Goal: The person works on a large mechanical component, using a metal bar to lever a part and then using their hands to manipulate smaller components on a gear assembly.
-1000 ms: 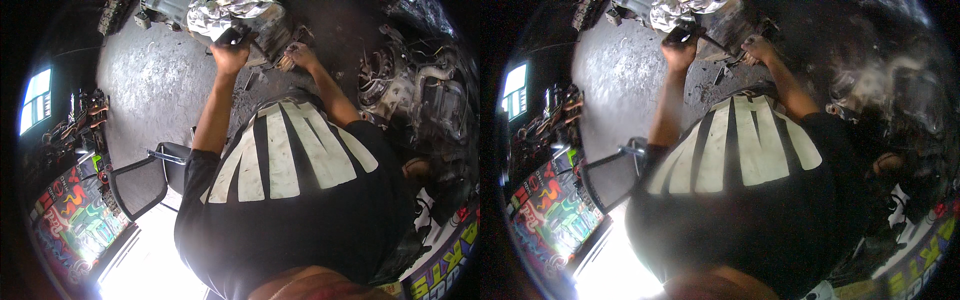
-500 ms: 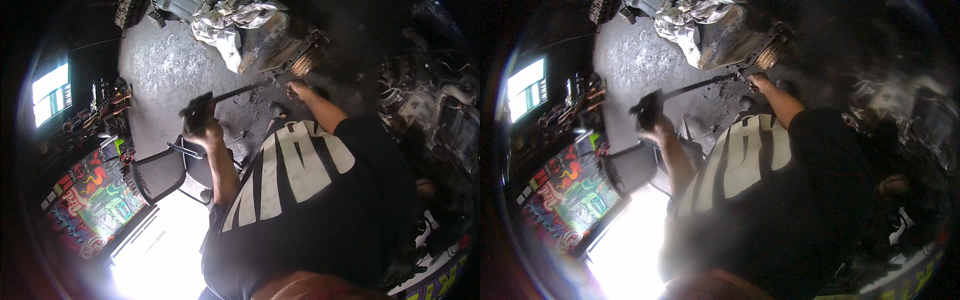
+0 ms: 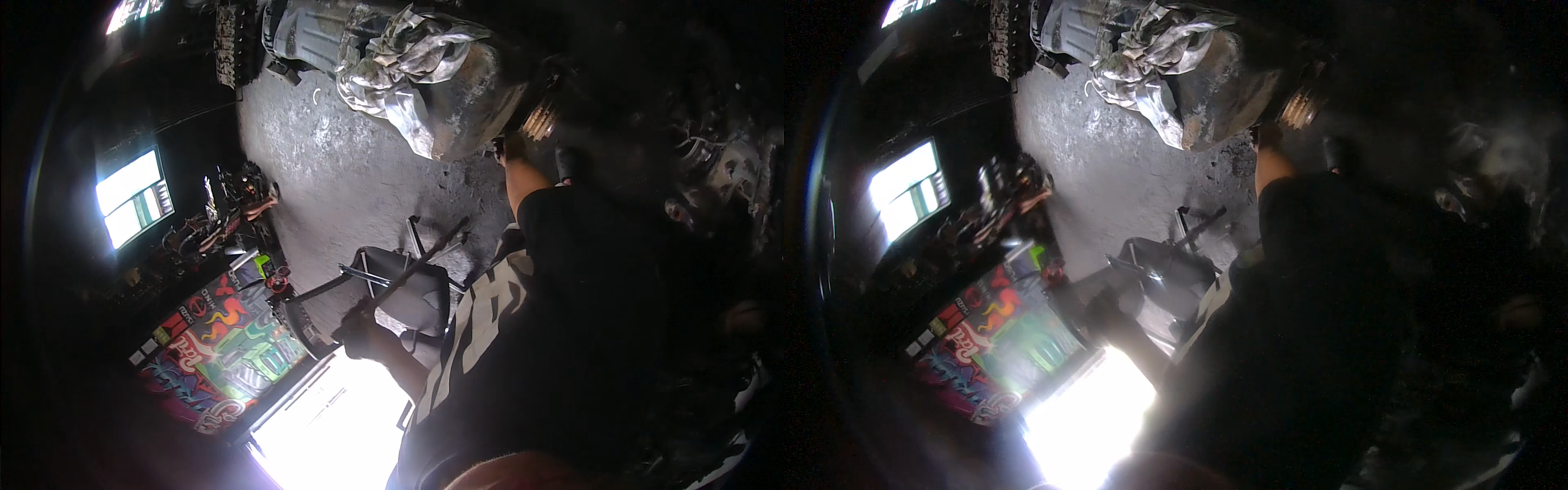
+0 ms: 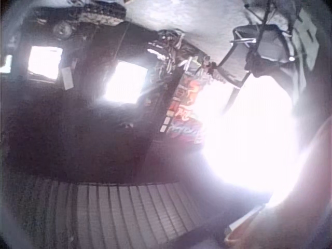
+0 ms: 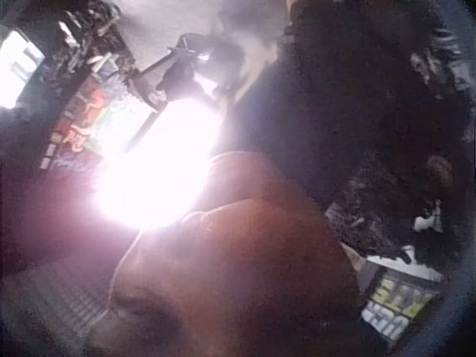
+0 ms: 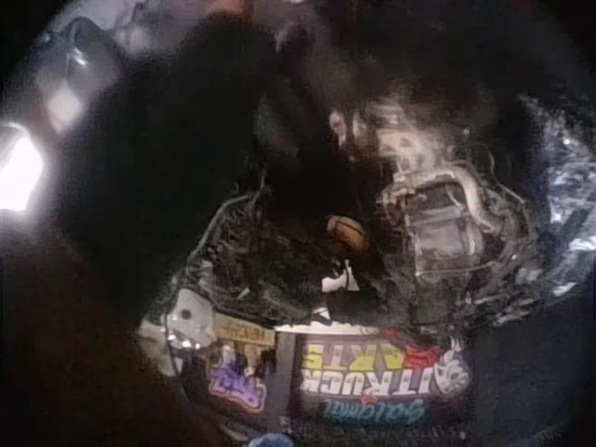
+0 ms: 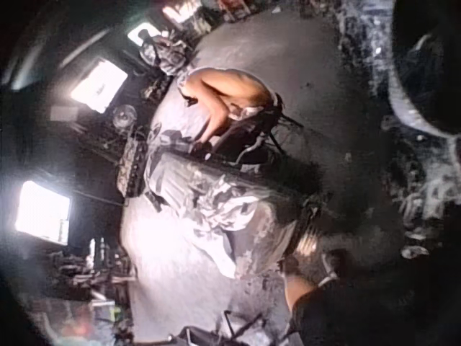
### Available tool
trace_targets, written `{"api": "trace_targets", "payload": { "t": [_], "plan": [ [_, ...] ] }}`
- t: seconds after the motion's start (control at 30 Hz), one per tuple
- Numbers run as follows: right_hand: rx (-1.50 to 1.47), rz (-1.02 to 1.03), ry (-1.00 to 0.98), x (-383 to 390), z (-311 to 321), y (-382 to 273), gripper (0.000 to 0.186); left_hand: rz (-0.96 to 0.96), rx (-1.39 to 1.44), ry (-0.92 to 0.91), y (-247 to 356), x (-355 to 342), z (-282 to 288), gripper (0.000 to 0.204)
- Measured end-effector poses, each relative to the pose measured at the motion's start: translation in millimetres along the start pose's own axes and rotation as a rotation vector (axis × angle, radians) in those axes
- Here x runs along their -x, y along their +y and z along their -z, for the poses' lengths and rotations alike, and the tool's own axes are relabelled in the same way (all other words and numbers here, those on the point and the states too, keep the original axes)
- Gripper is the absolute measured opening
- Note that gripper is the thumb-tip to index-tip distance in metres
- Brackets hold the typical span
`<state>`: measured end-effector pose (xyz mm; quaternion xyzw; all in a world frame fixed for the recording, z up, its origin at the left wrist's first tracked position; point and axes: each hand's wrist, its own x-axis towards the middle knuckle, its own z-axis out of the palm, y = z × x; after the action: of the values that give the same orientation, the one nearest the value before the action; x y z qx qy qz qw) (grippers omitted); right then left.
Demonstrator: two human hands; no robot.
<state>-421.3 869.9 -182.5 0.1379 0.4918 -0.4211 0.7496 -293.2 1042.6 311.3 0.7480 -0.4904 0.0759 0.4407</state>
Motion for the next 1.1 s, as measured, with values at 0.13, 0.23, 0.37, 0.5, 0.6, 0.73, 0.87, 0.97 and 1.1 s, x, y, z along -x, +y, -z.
{"api": "trace_targets", "payload": {
  "t": [0.13, 0.23, 0.37, 0.5, 0.6, 0.73, 0.87, 0.97, 1.1],
  "plan": [
    [0.11, 0.034, 0.057, -12, 2, 11, 0.025, 0.024, -0.045, -0.002, -2, -1, 7, 0.009],
    [0.238, 0.07, 0.081, -14, 5, 20, 0.027, 0.042, -0.068, 0.007, -6, -1, 14, 0.009],
    [0.404, 0.107, 0.1, -19, 7, 24, 0.031, 0.057, -0.074, 0.024, -8, -2, 19, 0.01],
    [0.674, 0.157, 0.096, -22, 13, 29, 0.035, 0.079, -0.079, 0.041, -12, 2, 23, 0.011],
    [0.919, 0.19, 0.081, -19, 25, 35, 0.038, 0.095, -0.077, 0.054, -14, 5, 24, 0.012],
    [1.234, 0.215, 0.098, -15, 59, 42, 0.043, 0.112, -0.061, 0.061, -13, 6, 22, 0.012],
    [1.504, 0.194, 0.129, -14, 100, 40, 0.047, 0.121, -0.04, 0.069, -13, 8, 16, 0.013],
    [1.667, 0.173, 0.06, -6, 95, 38, 0.051, 0.124, -0.018, 0.071, -7, 9, 8, 0.014],
    [1.785, 0.264, -0.103, 70, 15, 60, 0.046, 0.16, -0.044, 0.115, -6, 21, 13, 0.014]
  ]
}}
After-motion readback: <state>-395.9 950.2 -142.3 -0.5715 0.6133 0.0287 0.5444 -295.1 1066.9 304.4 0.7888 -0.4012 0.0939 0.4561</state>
